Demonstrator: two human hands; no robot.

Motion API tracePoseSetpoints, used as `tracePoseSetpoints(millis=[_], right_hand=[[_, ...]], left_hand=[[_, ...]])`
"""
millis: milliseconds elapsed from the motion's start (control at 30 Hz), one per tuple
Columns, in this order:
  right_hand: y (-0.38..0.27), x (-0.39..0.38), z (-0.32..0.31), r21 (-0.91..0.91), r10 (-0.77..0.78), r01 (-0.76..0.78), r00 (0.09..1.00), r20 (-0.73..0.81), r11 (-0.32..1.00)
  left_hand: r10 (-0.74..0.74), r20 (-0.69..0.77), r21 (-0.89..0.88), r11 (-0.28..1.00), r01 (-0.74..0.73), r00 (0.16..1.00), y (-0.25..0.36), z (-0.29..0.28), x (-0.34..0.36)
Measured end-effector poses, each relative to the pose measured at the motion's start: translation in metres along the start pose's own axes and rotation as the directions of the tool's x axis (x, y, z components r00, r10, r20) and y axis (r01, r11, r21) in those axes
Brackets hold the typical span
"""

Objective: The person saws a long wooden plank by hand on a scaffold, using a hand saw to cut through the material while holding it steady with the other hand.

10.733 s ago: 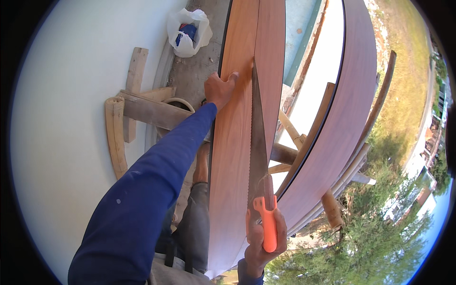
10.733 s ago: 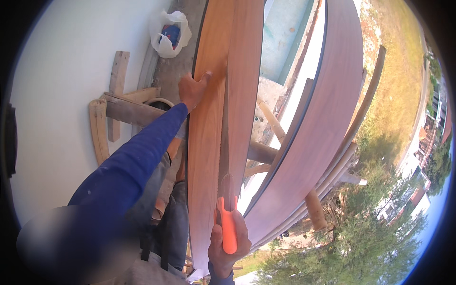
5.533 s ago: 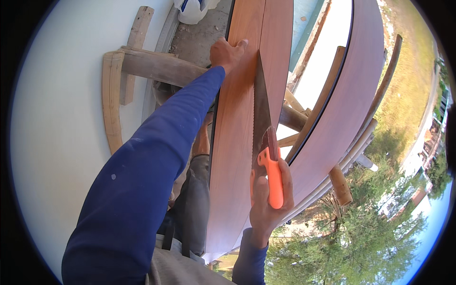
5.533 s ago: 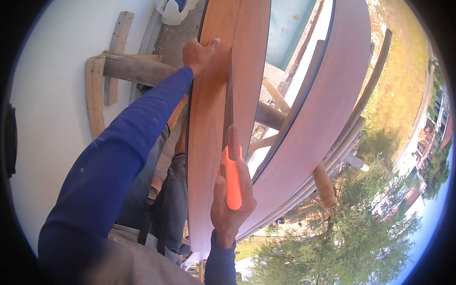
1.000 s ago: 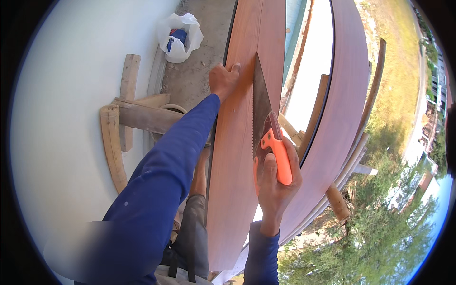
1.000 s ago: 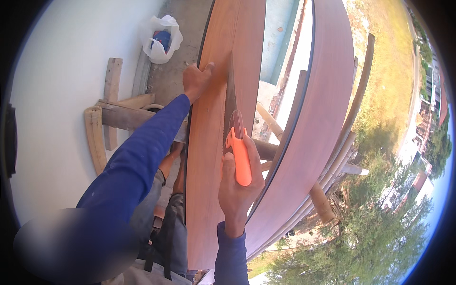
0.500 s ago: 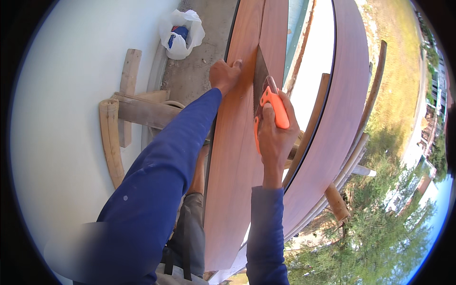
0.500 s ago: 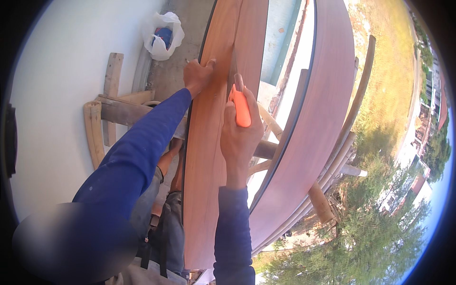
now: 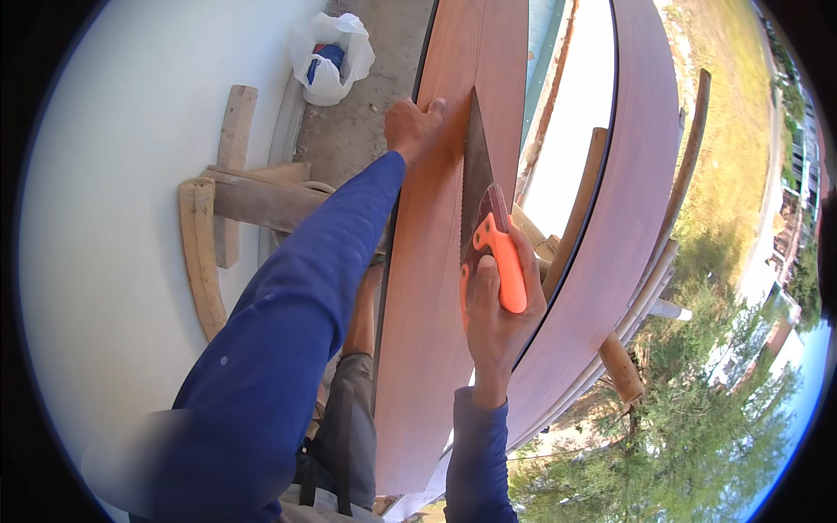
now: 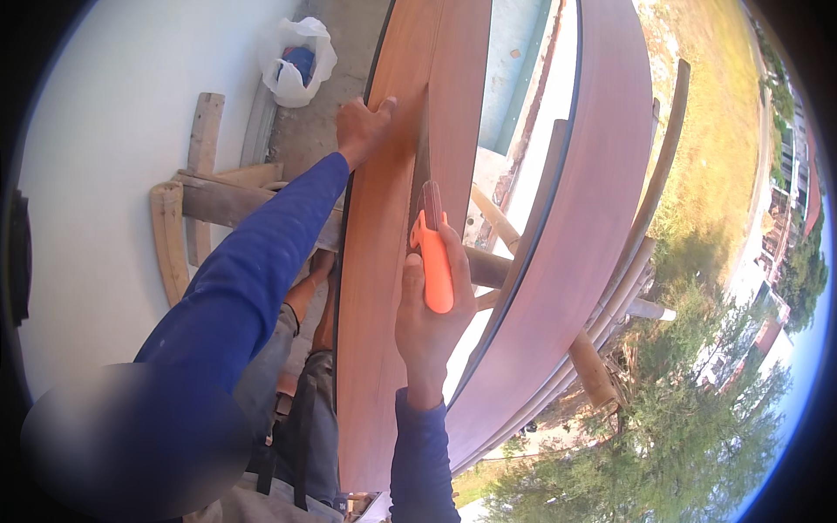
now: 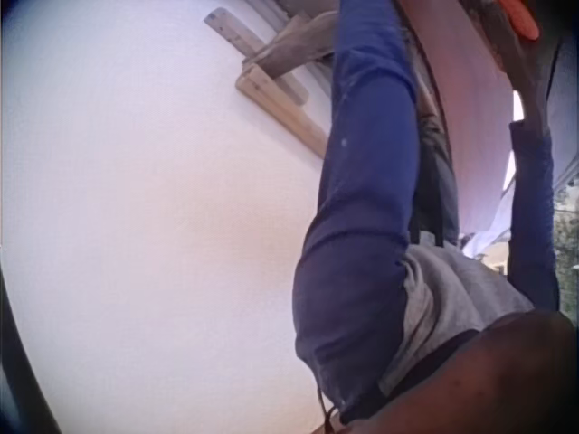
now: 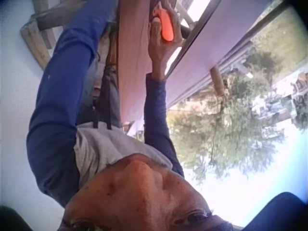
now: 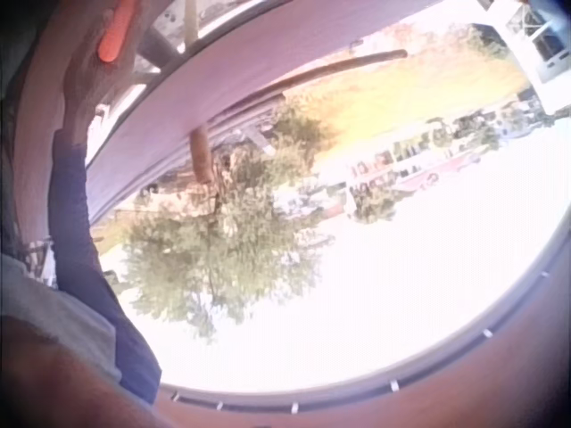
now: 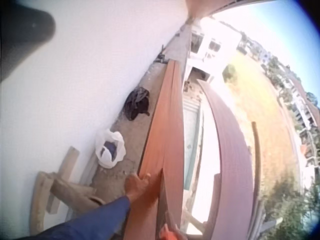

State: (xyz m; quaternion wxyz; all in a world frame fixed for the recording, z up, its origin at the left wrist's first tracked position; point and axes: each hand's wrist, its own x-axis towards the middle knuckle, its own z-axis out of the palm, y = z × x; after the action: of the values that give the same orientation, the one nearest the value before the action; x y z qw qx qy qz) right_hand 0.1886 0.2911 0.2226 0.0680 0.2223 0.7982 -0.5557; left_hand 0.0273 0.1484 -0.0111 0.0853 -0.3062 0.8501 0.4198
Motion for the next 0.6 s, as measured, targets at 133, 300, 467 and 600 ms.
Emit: tracePoseSetpoints(millis=[133, 300, 467, 600], right_hand=[[0.019, 0.041, 0.019, -0.029, -0.12, 0.12, 0.993, 0.025, 0.992], [0.018, 0.094, 0.046, 0.027, -0.051, 0.05, 0.998, 0.031, 0.998], [0.017, 0.089, 0.03, 0.069, -0.019, 0.017, 0.999, 0.036, 0.997], [-0.012, -0.011, 0.001, 0.008, -0.026, 0.026, 0.998, 0.051, 1.0]], left_hand=[[-0.041, 0.023, 0.008, 0.999, 0.041, 0.999, -0.005, -0.009, 0.003], [-0.125, 0.024, 0.079, 0.989, 0.123, 0.992, -0.018, -0.016, -0.044], [-0.208, 0.113, 0.067, 0.977, 0.202, 0.972, -0.017, -0.026, -0.114], [-0.235, 0.059, 0.065, 0.971, 0.232, 0.97, -0.029, -0.037, -0.099]])
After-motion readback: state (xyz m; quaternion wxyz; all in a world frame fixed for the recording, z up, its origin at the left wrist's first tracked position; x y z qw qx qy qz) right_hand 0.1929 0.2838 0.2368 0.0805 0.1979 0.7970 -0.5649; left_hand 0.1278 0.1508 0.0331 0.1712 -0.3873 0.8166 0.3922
